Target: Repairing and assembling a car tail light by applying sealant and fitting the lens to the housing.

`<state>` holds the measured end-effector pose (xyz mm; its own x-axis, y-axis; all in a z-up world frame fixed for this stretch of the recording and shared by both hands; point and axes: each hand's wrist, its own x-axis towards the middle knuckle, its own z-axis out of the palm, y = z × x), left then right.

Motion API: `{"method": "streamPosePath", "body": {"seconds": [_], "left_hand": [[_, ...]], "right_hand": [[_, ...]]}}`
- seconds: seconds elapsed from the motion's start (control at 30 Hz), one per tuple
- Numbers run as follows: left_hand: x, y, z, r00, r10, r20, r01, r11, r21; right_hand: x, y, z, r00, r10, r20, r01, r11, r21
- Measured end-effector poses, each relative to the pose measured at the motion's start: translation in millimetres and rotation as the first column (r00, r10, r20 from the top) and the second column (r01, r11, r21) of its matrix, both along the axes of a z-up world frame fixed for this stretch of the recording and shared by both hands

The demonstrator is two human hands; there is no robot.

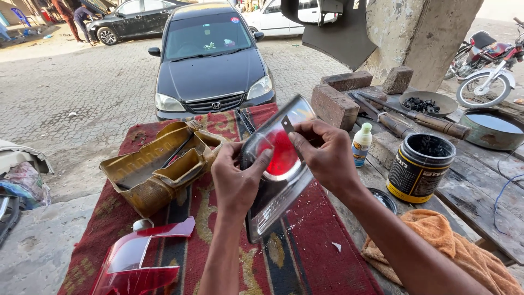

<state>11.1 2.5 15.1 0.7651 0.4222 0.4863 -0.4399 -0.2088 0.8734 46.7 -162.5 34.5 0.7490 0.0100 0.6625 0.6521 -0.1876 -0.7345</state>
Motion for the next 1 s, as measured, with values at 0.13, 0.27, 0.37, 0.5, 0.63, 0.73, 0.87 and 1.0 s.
{"method": "streamPosePath", "body": {"seconds": [0.13, 0.27, 0.37, 0.5, 0.63, 0.73, 0.87, 1.0], "left_hand": [[-6, -13, 1, 0.990, 0.098, 0.096, -0.089, 0.992, -0.093], [-22, -34, 8, 0.961, 0.221, 0.168, -0.197, 0.969, -0.150], [-21, -32, 13, 0.955, 0.265, 0.130, -0.212, 0.921, -0.327], [-19, -26, 15, 0.989, 0.143, 0.032, -0.073, 0.670, -0.738], [-5, -21, -13, 1.000, -0.012, 0.019, 0.022, 0.655, -0.756], [-15, -27, -1, 0.987, -0.148, 0.069, 0.151, 0.668, -0.729], [-17, -21, 2, 0.962, -0.260, 0.077, 0.227, 0.618, -0.752], [-26, -20, 13, 0.934, -0.356, 0.037, 0.246, 0.563, -0.789]], "right_hand": [[-4, -9, -7, 0.996, -0.028, -0.084, 0.032, 0.999, 0.036], [-3, -13, -20, 0.979, 0.022, -0.200, 0.016, 0.982, 0.188], [-4, -16, -23, 0.947, 0.130, -0.293, -0.015, 0.931, 0.364], [-6, -15, -25, 0.861, 0.265, -0.433, -0.008, 0.860, 0.511], [10, -19, -26, 0.823, 0.325, -0.466, -0.007, 0.826, 0.564], [25, -25, -25, 0.841, 0.279, -0.463, 0.029, 0.831, 0.555], [32, -25, -17, 0.844, 0.245, -0.477, 0.043, 0.855, 0.517], [44, -24, -13, 0.848, 0.270, -0.456, -0.020, 0.876, 0.482]]}}
